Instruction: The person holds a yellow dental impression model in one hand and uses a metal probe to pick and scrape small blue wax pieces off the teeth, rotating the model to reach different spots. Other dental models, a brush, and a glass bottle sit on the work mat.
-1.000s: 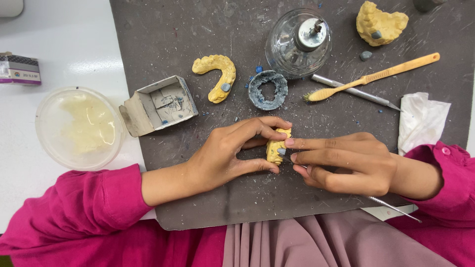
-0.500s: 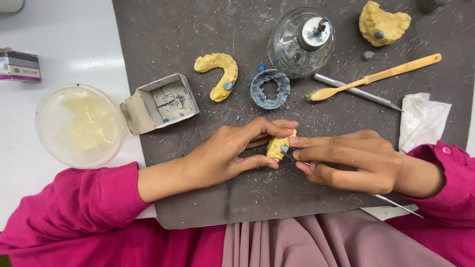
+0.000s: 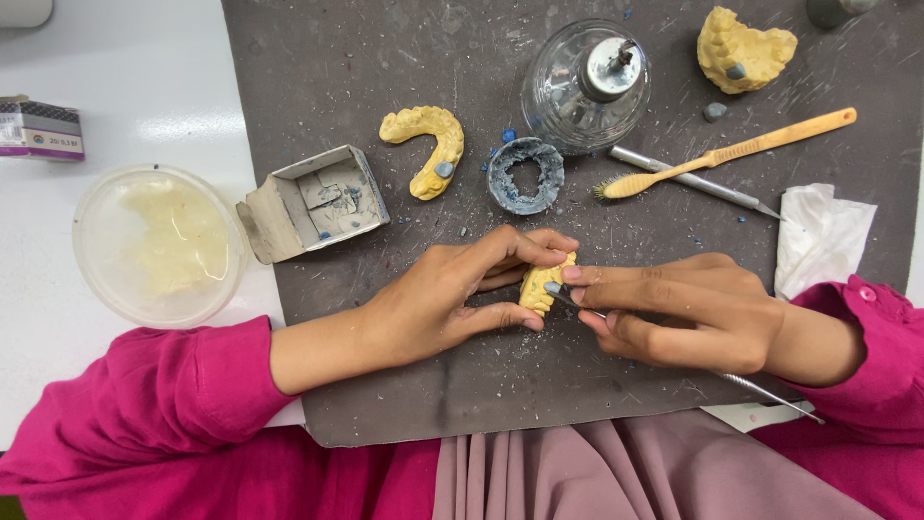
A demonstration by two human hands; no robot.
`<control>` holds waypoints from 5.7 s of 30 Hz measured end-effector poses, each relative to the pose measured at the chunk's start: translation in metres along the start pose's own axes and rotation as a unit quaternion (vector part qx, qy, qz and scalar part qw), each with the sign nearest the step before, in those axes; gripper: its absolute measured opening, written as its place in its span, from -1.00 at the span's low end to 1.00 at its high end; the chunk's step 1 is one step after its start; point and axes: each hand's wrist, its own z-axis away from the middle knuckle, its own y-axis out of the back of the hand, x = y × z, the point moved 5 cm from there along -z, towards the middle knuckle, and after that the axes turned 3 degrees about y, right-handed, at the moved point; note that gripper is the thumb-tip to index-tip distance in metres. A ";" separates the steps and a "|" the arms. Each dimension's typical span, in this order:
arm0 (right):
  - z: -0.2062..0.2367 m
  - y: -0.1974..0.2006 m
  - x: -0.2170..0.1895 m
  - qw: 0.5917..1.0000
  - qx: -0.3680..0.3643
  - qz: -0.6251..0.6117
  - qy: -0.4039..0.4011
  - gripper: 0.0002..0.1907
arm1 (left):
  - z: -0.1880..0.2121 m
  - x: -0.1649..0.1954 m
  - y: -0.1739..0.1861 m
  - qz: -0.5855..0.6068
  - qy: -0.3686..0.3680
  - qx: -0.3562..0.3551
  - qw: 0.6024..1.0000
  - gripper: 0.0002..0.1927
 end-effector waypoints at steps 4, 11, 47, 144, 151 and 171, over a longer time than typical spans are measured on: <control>0.001 -0.001 -0.001 1.000 0.001 -0.003 -0.006 -0.73 | 0.001 0.000 0.000 -0.015 -0.010 0.008 1.000 -0.51; 0.002 -0.002 0.002 1.000 0.007 -0.006 0.009 -0.73 | 0.002 0.002 0.000 -0.026 -0.015 0.018 0.999 -0.50; 0.000 -0.009 0.005 0.995 0.051 -0.068 -0.051 -0.76 | 0.005 0.019 0.001 -0.323 -0.103 0.127 0.932 -0.62; -0.004 -0.021 0.021 0.959 0.027 -0.129 -0.250 -0.71 | 0.017 0.030 0.000 -0.285 -0.208 0.180 0.918 -0.67; -0.002 -0.024 0.022 0.957 0.037 -0.152 -0.245 -0.67 | 0.021 0.032 0.001 -0.314 -0.221 0.168 0.908 -0.66; 0.004 -0.012 0.017 0.976 0.090 -0.065 -0.187 -0.70 | 0.017 0.008 0.008 -0.146 -0.154 0.175 0.962 -0.50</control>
